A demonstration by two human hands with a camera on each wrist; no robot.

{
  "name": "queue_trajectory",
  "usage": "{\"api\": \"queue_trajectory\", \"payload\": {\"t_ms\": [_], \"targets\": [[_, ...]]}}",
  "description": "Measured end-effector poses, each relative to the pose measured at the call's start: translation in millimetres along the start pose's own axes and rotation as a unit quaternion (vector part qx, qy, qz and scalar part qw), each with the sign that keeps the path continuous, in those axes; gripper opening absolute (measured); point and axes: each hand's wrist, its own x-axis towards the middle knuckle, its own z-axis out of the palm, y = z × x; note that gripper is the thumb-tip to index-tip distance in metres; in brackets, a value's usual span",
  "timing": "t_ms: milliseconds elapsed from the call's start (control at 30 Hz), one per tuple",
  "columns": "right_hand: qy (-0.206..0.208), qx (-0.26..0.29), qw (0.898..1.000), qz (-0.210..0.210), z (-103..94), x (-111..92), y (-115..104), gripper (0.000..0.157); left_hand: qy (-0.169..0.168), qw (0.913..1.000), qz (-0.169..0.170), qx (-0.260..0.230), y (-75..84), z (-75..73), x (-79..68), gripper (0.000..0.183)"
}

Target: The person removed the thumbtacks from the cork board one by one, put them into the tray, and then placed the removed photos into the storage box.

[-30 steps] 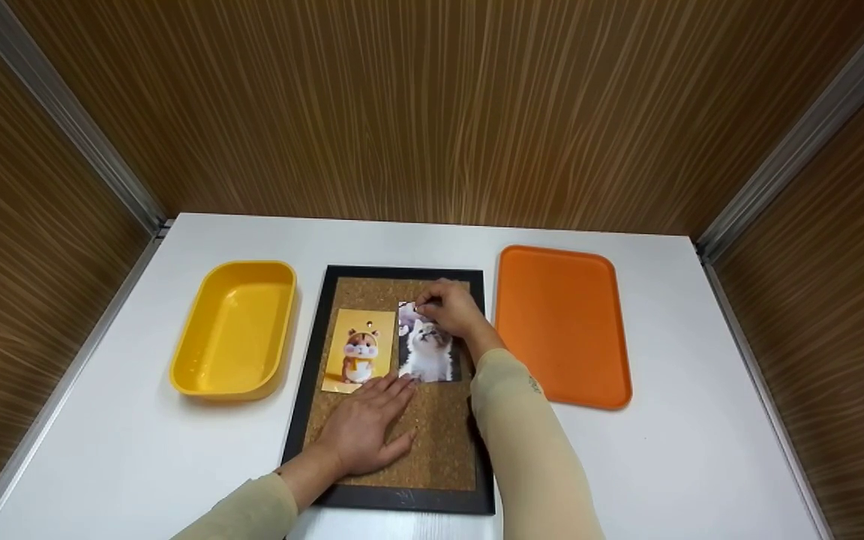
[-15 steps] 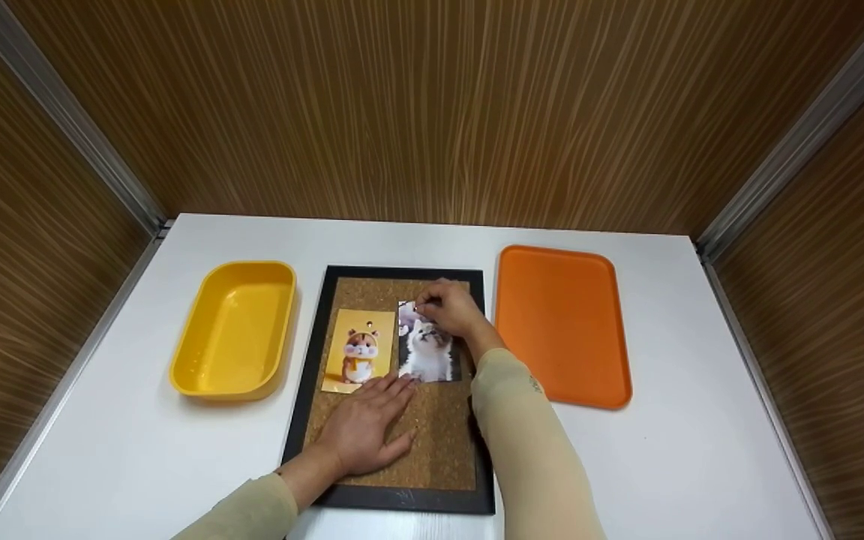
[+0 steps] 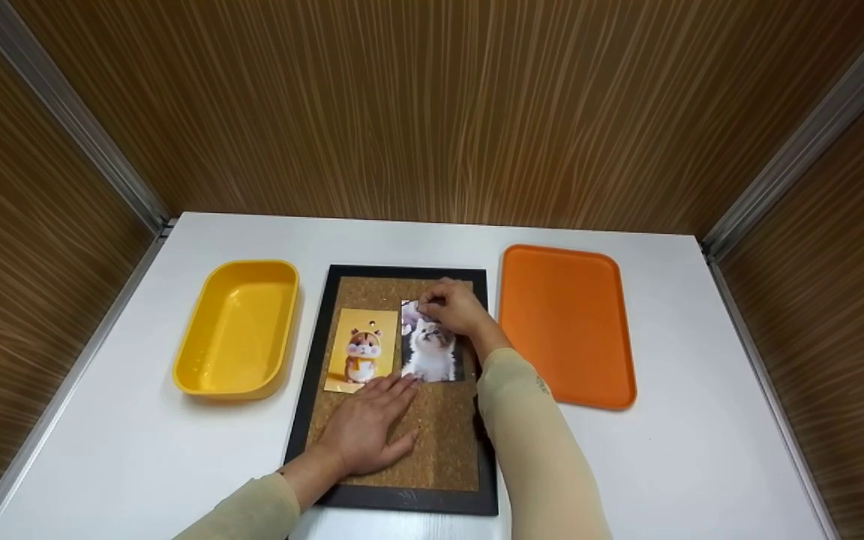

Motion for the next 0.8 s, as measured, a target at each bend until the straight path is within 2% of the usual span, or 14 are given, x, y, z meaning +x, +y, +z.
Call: {"api": "queue_trajectory", "payload": {"t_ms": [233, 433, 600, 800], "targets": [[-0.004, 0.018, 1.000, -0.005, 0.9, 0.7, 0.4, 0.006, 0.009, 1.0000, 0.004, -0.002, -1.2, 1.3, -0.5, 0.073], [-0.002, 0.029, 0.999, 0.044, -0.3, 0.4, 1.5, 0.005, 0.004, 1.0000, 0.004, 0.004, -1.5, 1.3, -0.2, 0.073], [0.000, 0.060, 0.995, 0.075, -1.6, -1.1, 0.0, 0.006, 0.002, 1.0000, 0.002, 0.002, -0.8, 1.2, -0.5, 0.072], [0.013, 0.100, 0.992, 0.075, -1.1, -3.2, -1.1, 0.007, 0.006, 1.0000, 0.002, -0.007, -1.1, 1.0, -0.5, 0.072]]}}
